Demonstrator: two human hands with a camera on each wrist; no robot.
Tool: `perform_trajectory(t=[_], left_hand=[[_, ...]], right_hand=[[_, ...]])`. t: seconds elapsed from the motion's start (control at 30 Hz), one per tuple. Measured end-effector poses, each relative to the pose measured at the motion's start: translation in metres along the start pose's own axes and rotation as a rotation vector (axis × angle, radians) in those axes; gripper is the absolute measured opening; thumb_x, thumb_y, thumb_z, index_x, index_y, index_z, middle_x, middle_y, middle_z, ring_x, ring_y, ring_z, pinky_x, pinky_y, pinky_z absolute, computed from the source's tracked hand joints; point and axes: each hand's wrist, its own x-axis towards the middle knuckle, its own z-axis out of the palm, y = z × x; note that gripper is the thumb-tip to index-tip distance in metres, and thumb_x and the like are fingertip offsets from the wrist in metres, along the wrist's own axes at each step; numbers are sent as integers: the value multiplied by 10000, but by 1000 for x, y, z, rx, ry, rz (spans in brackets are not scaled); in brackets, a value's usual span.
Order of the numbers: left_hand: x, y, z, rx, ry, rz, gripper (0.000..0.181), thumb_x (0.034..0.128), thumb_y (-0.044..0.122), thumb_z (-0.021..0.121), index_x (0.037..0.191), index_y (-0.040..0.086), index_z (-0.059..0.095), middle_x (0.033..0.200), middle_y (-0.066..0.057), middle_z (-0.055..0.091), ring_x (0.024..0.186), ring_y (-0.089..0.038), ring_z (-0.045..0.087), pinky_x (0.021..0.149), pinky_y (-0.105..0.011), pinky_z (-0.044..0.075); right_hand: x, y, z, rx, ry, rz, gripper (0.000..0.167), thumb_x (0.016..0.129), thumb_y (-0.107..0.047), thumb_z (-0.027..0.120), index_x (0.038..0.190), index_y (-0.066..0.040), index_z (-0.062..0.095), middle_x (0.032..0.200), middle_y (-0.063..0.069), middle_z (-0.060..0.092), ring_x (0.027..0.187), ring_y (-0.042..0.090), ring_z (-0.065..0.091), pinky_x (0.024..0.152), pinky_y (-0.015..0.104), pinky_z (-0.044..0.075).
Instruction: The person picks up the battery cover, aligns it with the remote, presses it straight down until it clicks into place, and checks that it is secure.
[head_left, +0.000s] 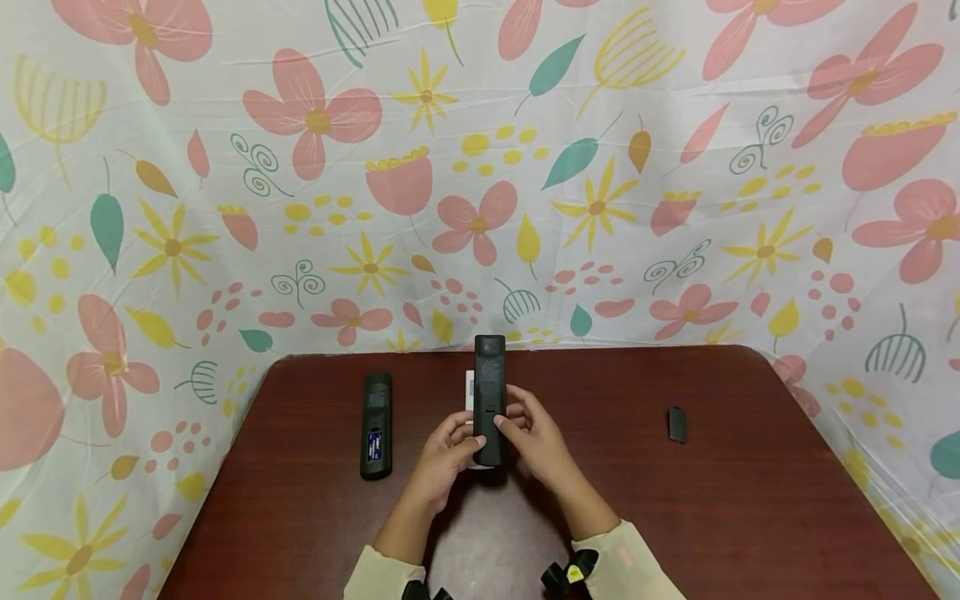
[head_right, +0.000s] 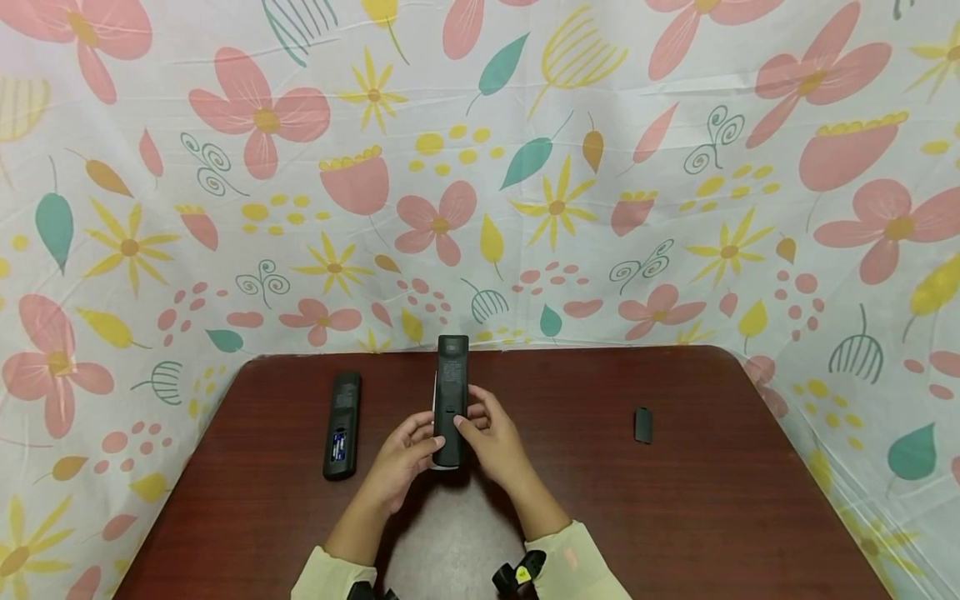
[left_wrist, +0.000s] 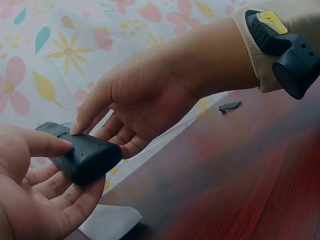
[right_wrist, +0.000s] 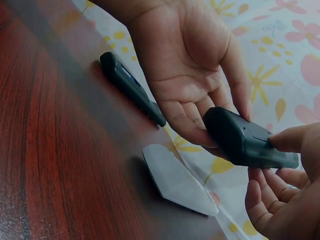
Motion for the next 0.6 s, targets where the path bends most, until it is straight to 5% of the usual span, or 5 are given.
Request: perform_trajectory(t=[0.23,0.6], left_hand=[[1,0,1,-4,3,6,483,954,86,644,1409,21,498,1217,-130,672,987,-147,675,834,-292,543],[-3,4,2,75,-16,9,595,919,100,659,1475,15,466,1365,-237,587,1075,-177,671,912,-303,536]], right_hand=[[8,15,0,-12,12,12,541,996,-100,622,1507,-124,446,1163,191,664,983,285,638,866,473,521],[16,33,-2,1,18,-16,525,989,-188,656,1483,-187,478,1182,169,675,949,213,651,819,361,535]])
